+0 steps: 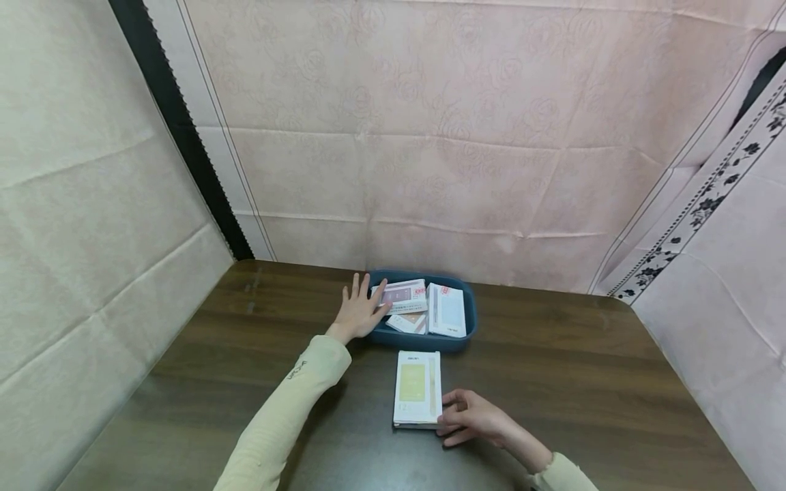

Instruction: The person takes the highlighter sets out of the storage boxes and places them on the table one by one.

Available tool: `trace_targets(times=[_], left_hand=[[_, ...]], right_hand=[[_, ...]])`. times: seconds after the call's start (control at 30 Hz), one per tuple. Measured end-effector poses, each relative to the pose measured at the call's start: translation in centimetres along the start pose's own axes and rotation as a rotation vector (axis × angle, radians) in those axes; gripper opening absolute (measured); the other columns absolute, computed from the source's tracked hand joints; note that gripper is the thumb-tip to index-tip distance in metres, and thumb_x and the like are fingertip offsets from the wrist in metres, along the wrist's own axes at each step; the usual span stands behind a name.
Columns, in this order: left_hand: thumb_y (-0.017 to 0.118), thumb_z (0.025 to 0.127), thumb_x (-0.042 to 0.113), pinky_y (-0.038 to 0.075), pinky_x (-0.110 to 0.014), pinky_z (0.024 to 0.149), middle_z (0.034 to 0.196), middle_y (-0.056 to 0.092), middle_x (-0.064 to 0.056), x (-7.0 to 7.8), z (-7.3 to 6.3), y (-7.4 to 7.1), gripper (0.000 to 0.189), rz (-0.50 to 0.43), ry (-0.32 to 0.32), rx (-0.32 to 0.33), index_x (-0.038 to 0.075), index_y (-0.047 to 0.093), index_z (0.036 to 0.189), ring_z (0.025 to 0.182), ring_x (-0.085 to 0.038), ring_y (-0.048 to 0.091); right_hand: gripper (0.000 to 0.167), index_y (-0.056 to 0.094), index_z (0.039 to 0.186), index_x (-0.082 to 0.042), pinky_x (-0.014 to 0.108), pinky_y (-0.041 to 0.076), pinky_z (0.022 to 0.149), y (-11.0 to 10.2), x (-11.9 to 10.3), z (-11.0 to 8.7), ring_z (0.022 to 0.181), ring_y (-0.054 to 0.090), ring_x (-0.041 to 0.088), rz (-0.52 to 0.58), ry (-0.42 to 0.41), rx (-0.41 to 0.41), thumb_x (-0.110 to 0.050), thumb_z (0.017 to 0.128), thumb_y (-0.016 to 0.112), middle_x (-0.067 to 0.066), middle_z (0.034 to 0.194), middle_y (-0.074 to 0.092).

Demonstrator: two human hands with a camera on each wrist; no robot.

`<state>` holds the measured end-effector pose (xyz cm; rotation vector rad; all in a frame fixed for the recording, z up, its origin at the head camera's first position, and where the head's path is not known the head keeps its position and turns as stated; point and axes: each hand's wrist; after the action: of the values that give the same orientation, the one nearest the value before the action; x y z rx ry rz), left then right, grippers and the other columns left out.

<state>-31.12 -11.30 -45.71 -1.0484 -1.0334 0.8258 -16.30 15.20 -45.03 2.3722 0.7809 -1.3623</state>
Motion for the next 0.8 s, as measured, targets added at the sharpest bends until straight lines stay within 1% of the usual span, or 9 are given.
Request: trace_targets(times=[0.07,0.1,0.2,0.3,0.33,0.5,0.63,0.8], left_hand=[[0.026,0.091,0.055,0.010,-0.062,0.103,0.149,0.010,-0.021,-0.02,0.03,0.03,0.063,-0.002,0.001,0.001,0.024,0.014,0.144,0.136,-0.042,-0.003],[0.026,0.091,0.055,0.010,-0.062,0.103,0.149,0.010,-0.021,-0.03,0.04,0.05,0.063,-0.003,0.002,0.002,0.024,0.014,0.144,0.136,-0.042,-0.002],[0.026,0.091,0.055,0.010,-0.062,0.103,0.149,0.010,-0.021,-0.06,0.06,0.06,0.063,-0.002,0.005,0.005,0.024,0.015,0.144,0.136,-0.042,-0.001],[0.026,0.091,0.056,0.011,-0.062,0.103,0.149,0.011,-0.021,-0.08,0.05,0.09,0.063,0.008,0.004,0.010,0.023,0.016,0.144,0.136,-0.042,0.000],[0.026,0.091,0.056,0.011,-0.062,0.103,0.149,0.010,-0.021,-0.07,0.01,0.10,0.063,0.006,0.004,0.011,0.023,0.016,0.144,0.136,-0.042,0.000],[0.026,0.091,0.056,0.011,-0.063,0.103,0.149,0.009,-0.021,-0.03,-0.14,0.15,0.063,0.007,0.006,0.003,0.023,0.016,0.144,0.136,-0.043,0.000],[0.026,0.091,0.056,0.010,-0.063,0.103,0.149,0.010,-0.021,-0.01,-0.19,0.09,0.063,-0.007,0.008,-0.003,0.023,0.015,0.144,0.136,-0.042,-0.002],[0.026,0.091,0.056,0.008,-0.062,0.104,0.149,0.007,-0.021,0.02,-0.10,-0.14,0.063,-0.013,0.007,-0.007,0.023,0.014,0.144,0.136,-0.041,-0.004]], right_hand=[[0.052,0.033,0.122,0.012,0.035,0.053,0.074,-0.12,0.12,0.04,0.086,0.064,0.019,-0.001,-0.006,-0.016,-0.013,0.084,0.058,0.018,0.099,0.056],[0.053,0.032,0.122,0.013,0.035,0.053,0.074,-0.19,0.12,-0.01,0.087,0.064,0.019,-0.003,-0.013,-0.039,-0.013,0.084,0.059,0.017,0.099,0.056],[0.056,0.032,0.122,0.014,0.034,0.053,0.074,-0.26,0.20,-0.06,0.086,0.064,0.018,-0.011,-0.025,-0.058,-0.015,0.084,0.060,0.016,0.097,0.056],[0.055,0.032,0.123,0.015,0.034,0.053,0.074,-0.13,0.12,-0.12,0.086,0.063,0.018,-0.020,-0.028,-0.047,-0.014,0.084,0.059,0.016,0.097,0.056],[0.054,0.033,0.123,0.014,0.034,0.053,0.073,-0.06,0.15,-0.08,0.086,0.063,0.018,-0.025,-0.023,-0.028,-0.013,0.084,0.059,0.017,0.098,0.057],[0.051,0.034,0.124,0.014,0.034,0.053,0.071,0.14,0.03,-0.22,0.084,0.063,0.018,-0.071,-0.016,0.000,-0.012,0.085,0.057,0.016,0.097,0.058],[0.053,0.034,0.125,0.015,0.034,0.053,0.070,0.11,-0.14,-0.31,0.085,0.063,0.019,-0.109,-0.018,0.005,-0.013,0.085,0.057,0.016,0.097,0.059],[0.055,0.034,0.125,0.015,0.034,0.053,0.071,0.07,-0.58,-0.46,0.085,0.064,0.020,-0.132,-0.021,-0.003,-0.014,0.085,0.057,0.015,0.097,0.060]])
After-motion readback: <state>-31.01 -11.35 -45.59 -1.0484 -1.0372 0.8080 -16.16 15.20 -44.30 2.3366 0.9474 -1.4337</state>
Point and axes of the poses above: each hand's wrist, its own z-axis towards the middle knuckle, its own y-axis out of the palm, x = y × z
